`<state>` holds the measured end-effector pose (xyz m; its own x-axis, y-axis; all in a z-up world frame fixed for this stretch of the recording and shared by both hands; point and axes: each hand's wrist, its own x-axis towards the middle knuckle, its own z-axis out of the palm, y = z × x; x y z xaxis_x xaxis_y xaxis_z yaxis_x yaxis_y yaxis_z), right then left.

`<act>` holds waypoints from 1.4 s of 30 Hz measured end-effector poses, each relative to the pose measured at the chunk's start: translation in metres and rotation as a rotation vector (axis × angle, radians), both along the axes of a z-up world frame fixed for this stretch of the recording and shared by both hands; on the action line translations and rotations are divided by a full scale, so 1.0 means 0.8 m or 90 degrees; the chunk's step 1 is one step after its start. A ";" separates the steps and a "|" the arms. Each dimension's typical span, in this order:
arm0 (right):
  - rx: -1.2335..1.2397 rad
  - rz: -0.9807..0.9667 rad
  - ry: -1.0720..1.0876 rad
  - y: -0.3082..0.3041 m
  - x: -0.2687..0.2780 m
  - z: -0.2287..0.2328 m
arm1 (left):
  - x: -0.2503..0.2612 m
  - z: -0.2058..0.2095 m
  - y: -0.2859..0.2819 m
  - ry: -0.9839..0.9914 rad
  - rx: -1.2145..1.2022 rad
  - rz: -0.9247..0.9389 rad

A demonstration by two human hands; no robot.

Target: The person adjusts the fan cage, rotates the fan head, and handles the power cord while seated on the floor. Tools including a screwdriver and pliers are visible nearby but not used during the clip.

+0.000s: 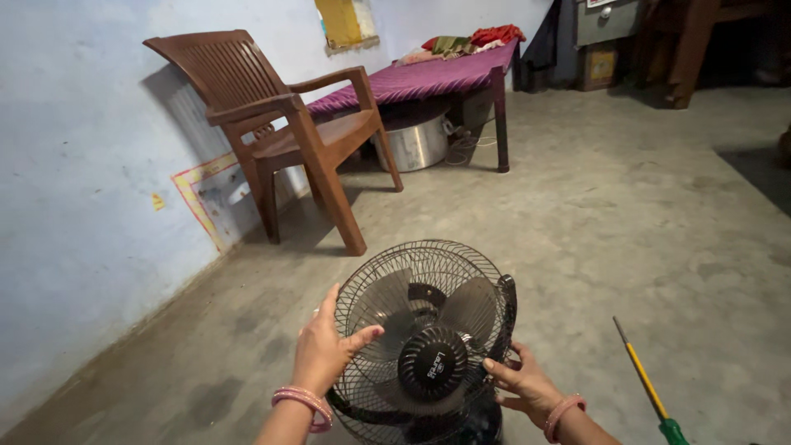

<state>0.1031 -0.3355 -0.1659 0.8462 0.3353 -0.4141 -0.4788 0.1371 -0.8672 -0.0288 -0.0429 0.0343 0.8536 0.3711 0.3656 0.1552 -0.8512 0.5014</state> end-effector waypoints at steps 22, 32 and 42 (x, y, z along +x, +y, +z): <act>-0.062 -0.097 -0.230 0.010 0.001 -0.026 | 0.005 -0.025 -0.011 -0.222 0.111 -0.016; -0.067 -0.151 -0.281 0.017 -0.006 0.015 | 0.009 -0.021 -0.010 -0.202 0.108 0.010; -0.073 -0.060 -0.223 0.024 -0.006 0.028 | 0.015 -0.012 -0.010 -0.115 0.109 0.025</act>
<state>0.0987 -0.3164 -0.1435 0.9680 0.2181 -0.1242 -0.1399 0.0581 -0.9885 -0.0168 -0.0507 0.0243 0.7544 0.3223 0.5718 0.1114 -0.9214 0.3724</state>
